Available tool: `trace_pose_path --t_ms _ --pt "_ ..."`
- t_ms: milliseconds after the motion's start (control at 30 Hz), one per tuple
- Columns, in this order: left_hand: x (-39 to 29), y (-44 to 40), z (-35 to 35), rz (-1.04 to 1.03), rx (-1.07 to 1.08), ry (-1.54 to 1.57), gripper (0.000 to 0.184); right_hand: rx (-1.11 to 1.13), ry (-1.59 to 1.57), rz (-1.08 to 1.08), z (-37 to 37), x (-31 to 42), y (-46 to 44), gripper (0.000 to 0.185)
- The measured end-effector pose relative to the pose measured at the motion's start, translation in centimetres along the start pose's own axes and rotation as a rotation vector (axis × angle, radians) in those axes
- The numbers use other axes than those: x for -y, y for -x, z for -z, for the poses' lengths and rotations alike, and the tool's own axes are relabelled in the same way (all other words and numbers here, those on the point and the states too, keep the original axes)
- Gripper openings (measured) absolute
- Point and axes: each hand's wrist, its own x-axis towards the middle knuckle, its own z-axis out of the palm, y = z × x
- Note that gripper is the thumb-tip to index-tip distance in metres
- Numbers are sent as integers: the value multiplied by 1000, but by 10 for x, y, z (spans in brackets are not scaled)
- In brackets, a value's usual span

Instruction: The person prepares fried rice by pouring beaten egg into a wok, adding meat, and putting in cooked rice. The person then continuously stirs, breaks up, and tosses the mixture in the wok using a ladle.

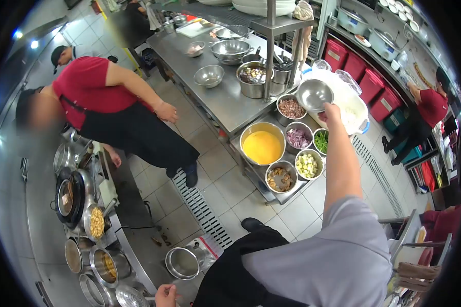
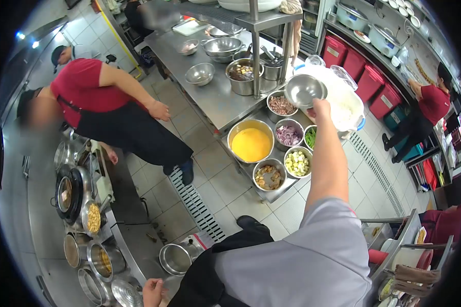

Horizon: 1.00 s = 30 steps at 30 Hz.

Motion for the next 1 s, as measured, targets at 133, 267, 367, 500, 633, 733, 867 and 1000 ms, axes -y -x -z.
trace_pose_path --t_ms 133,267,367,500,633,733,867,1000 --pt "3 -21 -13 81 54 11 25 -211 35 -142 28 -2 -73 18" --pt "30 -23 -27 168 69 47 24 -229 96 -132 22 -11 -99 13" --pt "50 -21 -37 214 74 86 24 97 381 -107 -13 -5 -81 14" --pt "86 -7 -47 247 52 158 23 86 436 -106 -55 -26 -54 33" --pt "146 20 -57 266 -5 280 22 254 905 -40 -51 -24 7 55" --pt "174 61 -81 328 -29 406 24 832 1249 29 -89 -23 118 44" --pt "186 119 -110 352 25 321 36 1813 1378 179 -175 -57 340 45" --pt "227 184 -129 241 -215 266 31 2525 1123 1109 -181 -125 571 43"
